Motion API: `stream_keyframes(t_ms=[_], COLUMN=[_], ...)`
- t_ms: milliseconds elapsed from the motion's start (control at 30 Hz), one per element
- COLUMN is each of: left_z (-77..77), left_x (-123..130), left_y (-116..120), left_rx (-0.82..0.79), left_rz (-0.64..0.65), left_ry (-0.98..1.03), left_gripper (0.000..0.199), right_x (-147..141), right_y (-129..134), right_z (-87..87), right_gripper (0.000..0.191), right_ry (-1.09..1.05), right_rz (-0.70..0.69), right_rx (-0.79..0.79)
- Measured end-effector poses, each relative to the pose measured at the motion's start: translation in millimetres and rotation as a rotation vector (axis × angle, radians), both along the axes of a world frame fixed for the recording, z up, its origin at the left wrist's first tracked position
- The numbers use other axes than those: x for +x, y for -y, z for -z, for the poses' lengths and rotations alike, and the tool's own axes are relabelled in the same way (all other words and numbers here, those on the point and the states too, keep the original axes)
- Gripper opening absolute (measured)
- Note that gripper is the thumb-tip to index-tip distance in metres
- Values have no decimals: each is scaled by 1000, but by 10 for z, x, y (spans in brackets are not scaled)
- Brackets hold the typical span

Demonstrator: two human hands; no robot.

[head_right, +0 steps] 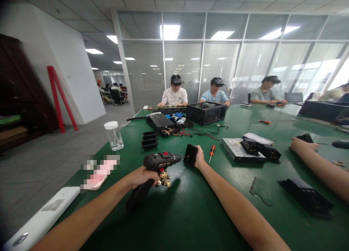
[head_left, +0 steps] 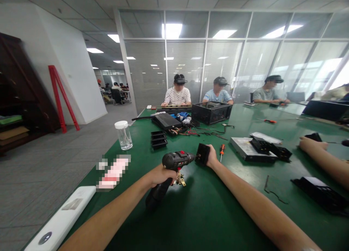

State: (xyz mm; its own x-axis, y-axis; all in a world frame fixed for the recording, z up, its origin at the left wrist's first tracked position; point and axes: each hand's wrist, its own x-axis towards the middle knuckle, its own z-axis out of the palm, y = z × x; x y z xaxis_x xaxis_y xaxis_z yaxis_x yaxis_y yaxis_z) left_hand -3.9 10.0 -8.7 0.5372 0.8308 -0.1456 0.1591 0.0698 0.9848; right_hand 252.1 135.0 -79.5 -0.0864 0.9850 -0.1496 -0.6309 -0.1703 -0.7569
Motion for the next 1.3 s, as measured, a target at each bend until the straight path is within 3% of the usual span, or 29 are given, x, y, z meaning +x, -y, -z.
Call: stream_keyframes(t_ms=[933, 1300], left_z=[61, 13], left_x=[-22, -8], left_y=[-44, -17], left_rx=[4, -2], left_rz=[11, 7], left_ry=[20, 3], left_gripper=[13, 11], right_x=[-2, -5], right_y=[-10, -5], right_z=[-5, -5], right_gripper=[23, 22], right_ry=[-5, -7], right_rz=[10, 14], right_rx=[1, -8])
